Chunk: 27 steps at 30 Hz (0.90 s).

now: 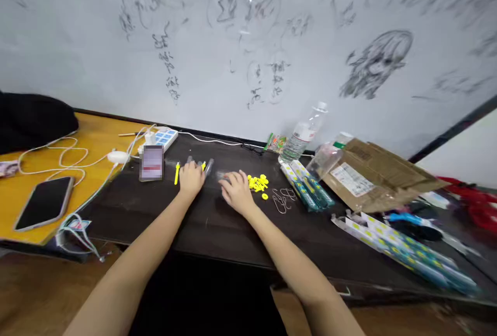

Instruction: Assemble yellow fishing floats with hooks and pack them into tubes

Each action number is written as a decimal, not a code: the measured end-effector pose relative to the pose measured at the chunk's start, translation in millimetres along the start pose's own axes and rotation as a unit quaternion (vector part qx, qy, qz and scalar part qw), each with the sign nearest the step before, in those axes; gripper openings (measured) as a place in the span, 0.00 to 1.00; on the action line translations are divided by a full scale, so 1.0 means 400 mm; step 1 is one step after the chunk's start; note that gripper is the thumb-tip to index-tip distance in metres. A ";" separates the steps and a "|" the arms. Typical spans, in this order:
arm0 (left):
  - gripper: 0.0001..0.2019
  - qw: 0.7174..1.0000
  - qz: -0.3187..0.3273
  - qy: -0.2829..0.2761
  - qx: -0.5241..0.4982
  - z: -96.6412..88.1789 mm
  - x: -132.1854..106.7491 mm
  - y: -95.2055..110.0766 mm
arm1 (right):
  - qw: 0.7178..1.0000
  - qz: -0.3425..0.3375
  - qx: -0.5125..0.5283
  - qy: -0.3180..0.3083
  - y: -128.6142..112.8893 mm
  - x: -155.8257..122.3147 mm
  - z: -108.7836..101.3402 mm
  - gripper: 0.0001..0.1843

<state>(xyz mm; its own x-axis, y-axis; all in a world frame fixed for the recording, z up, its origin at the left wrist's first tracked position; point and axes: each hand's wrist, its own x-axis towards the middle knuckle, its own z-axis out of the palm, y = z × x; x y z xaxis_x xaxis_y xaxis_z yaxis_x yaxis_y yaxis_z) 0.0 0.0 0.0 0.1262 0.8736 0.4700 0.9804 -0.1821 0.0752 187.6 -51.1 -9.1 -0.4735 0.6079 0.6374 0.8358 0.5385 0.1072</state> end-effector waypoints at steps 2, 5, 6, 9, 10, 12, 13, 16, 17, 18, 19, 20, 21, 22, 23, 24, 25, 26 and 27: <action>0.14 1.000 0.013 -0.002 -0.008 0.019 0.006 0.006 | 1.000 0.008 0.020 -0.002 -0.004 -0.006 0.010 0.12; 0.13 0.999 0.035 0.006 -0.031 0.040 0.014 0.014 | 0.999 0.030 0.042 -0.014 0.000 -0.019 0.016 0.12; 0.13 0.998 0.040 0.009 -0.041 0.045 0.015 0.016 | 0.998 0.041 0.046 -0.019 0.004 -0.024 0.016 0.12; 0.14 0.997 0.040 0.012 -0.062 0.049 0.018 0.017 | 0.996 0.063 0.048 -0.041 0.010 -0.033 0.016 0.14; 0.13 0.997 0.037 0.014 -0.064 0.049 0.018 0.015 | 0.996 0.062 0.048 -0.048 0.010 -0.033 0.017 0.15; 0.12 0.998 0.027 0.019 -0.060 0.045 0.018 0.010 | 0.996 0.049 0.046 -0.062 0.004 -0.032 0.020 0.18; 0.12 0.998 0.021 0.018 -0.055 0.043 0.018 0.008 | 0.996 0.039 0.043 -0.070 0.000 -0.030 0.021 0.19; 0.12 0.999 0.003 -0.001 -0.039 0.041 0.019 0.004 | 0.995 0.014 0.023 -0.091 -0.015 -0.022 0.027 0.21; 0.12 0.999 0.002 -0.008 -0.036 0.042 0.020 0.005 | 0.995 0.011 0.015 -0.095 -0.020 -0.017 0.030 0.22; 0.12 0.999 0.004 -0.013 -0.034 0.043 0.021 0.007 | 0.995 0.007 0.007 -0.099 -0.024 -0.013 0.033 0.23; 0.11 0.999 0.006 -0.016 -0.034 0.045 0.021 0.010 | 0.995 0.003 0.000 -0.102 -0.028 -0.008 0.037 0.24; 0.11 0.999 0.011 -0.017 -0.035 0.046 0.022 0.014 | 0.994 0.001 -0.006 -0.105 -0.032 -0.003 0.041 0.24; 0.11 0.999 0.014 -0.016 -0.037 0.046 0.023 0.017 | 0.994 -0.002 -0.010 -0.108 -0.036 0.002 0.045 0.25; 0.11 0.999 0.016 -0.012 -0.041 0.044 0.023 0.020 | 0.994 -0.002 -0.013 -0.111 -0.039 0.005 0.050 0.24; 0.10 0.999 0.013 -0.004 -0.046 0.041 0.024 0.022 | 0.993 0.000 -0.015 -0.113 -0.041 0.007 0.054 0.24; 0.10 0.998 0.007 0.006 -0.055 0.037 0.025 0.023 | 0.993 0.004 -0.015 -0.113 -0.043 0.008 0.057 0.23; 0.09 0.997 -0.001 0.018 -0.069 0.032 0.026 0.022 | 0.994 0.008 -0.015 -0.113 -0.044 0.008 0.060 0.22; 0.09 0.995 -0.011 0.032 -0.089 0.028 0.028 0.020 | 0.994 0.010 -0.013 -0.112 -0.044 0.008 0.062 0.21; 0.08 0.992 -0.020 0.047 -0.119 0.023 0.031 0.017 | 0.994 0.010 -0.010 -0.111 -0.045 0.007 0.064 0.21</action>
<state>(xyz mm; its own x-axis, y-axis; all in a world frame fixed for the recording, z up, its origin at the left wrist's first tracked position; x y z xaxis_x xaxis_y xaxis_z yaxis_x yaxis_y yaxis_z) 9.8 13.6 -1.9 0.0624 0.8383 0.5416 0.9198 -0.2589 0.2949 164.2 -43.9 -28.8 -0.5050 0.7332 0.4554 0.8499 0.5146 0.1138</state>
